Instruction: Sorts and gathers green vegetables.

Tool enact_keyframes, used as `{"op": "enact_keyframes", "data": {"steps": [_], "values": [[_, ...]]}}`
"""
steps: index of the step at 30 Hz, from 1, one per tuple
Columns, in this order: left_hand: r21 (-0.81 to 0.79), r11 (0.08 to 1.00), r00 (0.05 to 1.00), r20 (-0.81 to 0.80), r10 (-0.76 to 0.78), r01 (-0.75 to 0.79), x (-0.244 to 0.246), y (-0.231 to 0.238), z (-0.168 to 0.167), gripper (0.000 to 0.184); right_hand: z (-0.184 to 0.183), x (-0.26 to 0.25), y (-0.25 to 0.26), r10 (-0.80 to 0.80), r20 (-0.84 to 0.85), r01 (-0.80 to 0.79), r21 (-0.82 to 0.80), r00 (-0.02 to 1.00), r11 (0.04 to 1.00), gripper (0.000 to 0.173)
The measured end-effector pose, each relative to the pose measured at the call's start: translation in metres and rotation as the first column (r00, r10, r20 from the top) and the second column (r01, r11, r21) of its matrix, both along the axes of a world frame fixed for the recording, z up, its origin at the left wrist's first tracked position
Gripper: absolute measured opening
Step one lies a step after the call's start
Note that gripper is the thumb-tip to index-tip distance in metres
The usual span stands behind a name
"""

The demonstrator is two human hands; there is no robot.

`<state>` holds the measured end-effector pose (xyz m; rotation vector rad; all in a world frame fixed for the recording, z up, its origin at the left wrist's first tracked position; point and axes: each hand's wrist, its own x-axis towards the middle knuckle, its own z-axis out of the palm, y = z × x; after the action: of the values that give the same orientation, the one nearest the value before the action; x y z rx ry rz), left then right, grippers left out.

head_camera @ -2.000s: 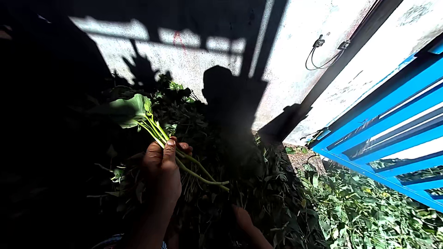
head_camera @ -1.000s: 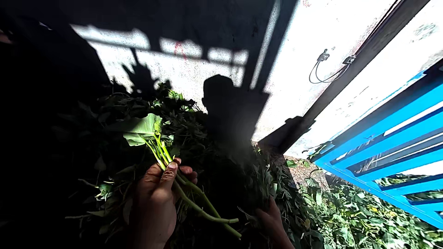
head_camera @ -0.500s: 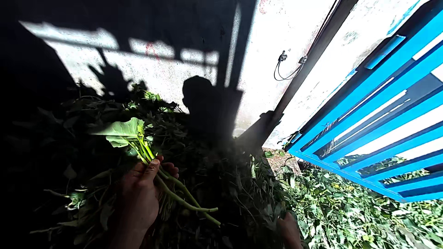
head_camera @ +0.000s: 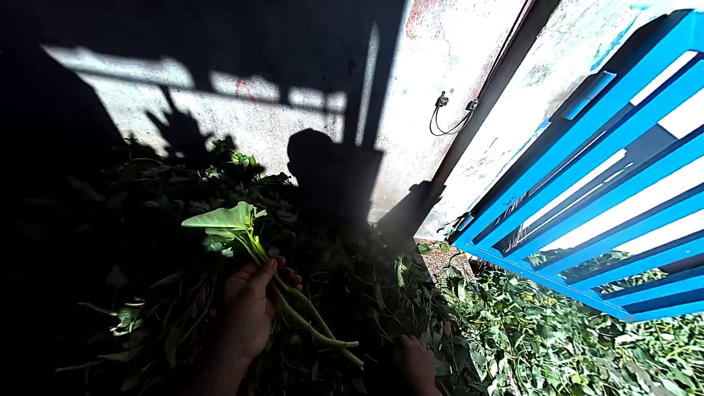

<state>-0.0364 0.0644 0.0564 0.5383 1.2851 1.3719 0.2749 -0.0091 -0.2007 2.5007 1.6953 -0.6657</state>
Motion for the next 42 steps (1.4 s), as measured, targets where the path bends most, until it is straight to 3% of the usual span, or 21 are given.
{"op": "enact_keyframes", "data": {"steps": [1, 3, 4, 7, 11, 14, 18, 21, 28, 38, 42], "values": [[0.003, 1.0, 1.0, -0.002, -0.013, 0.013, 0.001, 0.0, -0.001, 0.022, 0.011, -0.002, -0.004, -0.038, -0.065, 0.047, 0.136, 0.997, 0.99, 0.032], [0.005, 1.0, 1.0, 0.007, -0.024, 0.024, 0.004, 0.0, -0.002, 0.021, 0.031, -0.009, -0.01, -0.061, -0.271, 0.182, 0.449, 0.961, 0.875, 0.026], [0.005, 1.0, 1.0, 0.005, -0.031, 0.031, 0.006, -0.001, -0.003, 0.02, 0.04, -0.013, -0.012, -0.065, -0.384, 0.261, 0.486, 0.921, 0.834, 0.023], [0.015, 0.996, 0.996, -0.008, -0.091, 0.091, 0.014, -0.006, -0.013, 0.02, 0.061, -0.017, -0.014, -0.092, -0.629, 0.367, 0.322, 0.772, 0.873, 0.019], [0.0, 0.983, 0.982, -0.035, -0.184, 0.184, 0.024, -0.013, -0.024, 0.016, 0.106, -0.049, -0.016, 0.047, -0.724, 0.435, 0.463, 0.688, 0.772, 0.015], [0.021, 0.963, 0.962, -0.051, -0.267, 0.268, 0.029, -0.021, -0.035, 0.011, 0.122, -0.073, -0.015, 0.17, -0.61, 0.363, 0.648, 0.774, 0.67, 0.015], [0.059, 0.94, 0.942, -0.034, -0.334, 0.335, 0.036, -0.031, -0.045, 0.011, 0.141, -0.102, -0.01, 0.202, -0.368, 0.204, 0.807, 0.908, 0.555, 0.015], [0.089, 0.942, 0.946, -0.015, -0.325, 0.325, 0.039, -0.035, -0.049, 0.012, 0.153, -0.116, -0.004, 0.159, -0.226, 0.124, 0.867, 0.961, 0.483, 0.014], [0.163, 0.963, 0.974, 0.027, -0.224, 0.217, 0.039, -0.039, -0.044, 0.01, 0.162, -0.125, 0.009, 0.004, 0.039, -0.037, 0.904, 0.999, 0.426, 0.011], [0.179, 0.965, 0.98, 0.012, -0.197, 0.192, 0.047, -0.041, -0.047, 0.011, 0.158, -0.142, 0.003, 0.02, 0.117, -0.115, 0.903, 0.993, 0.415, 0.009], [0.154, 0.976, 0.987, 0.014, -0.157, 0.153, 0.04, -0.035, -0.045, 0.01, 0.16, -0.137, 0.0, 0.068, -0.025, -0.009, 0.89, 0.997, 0.455, 0.013]]}}
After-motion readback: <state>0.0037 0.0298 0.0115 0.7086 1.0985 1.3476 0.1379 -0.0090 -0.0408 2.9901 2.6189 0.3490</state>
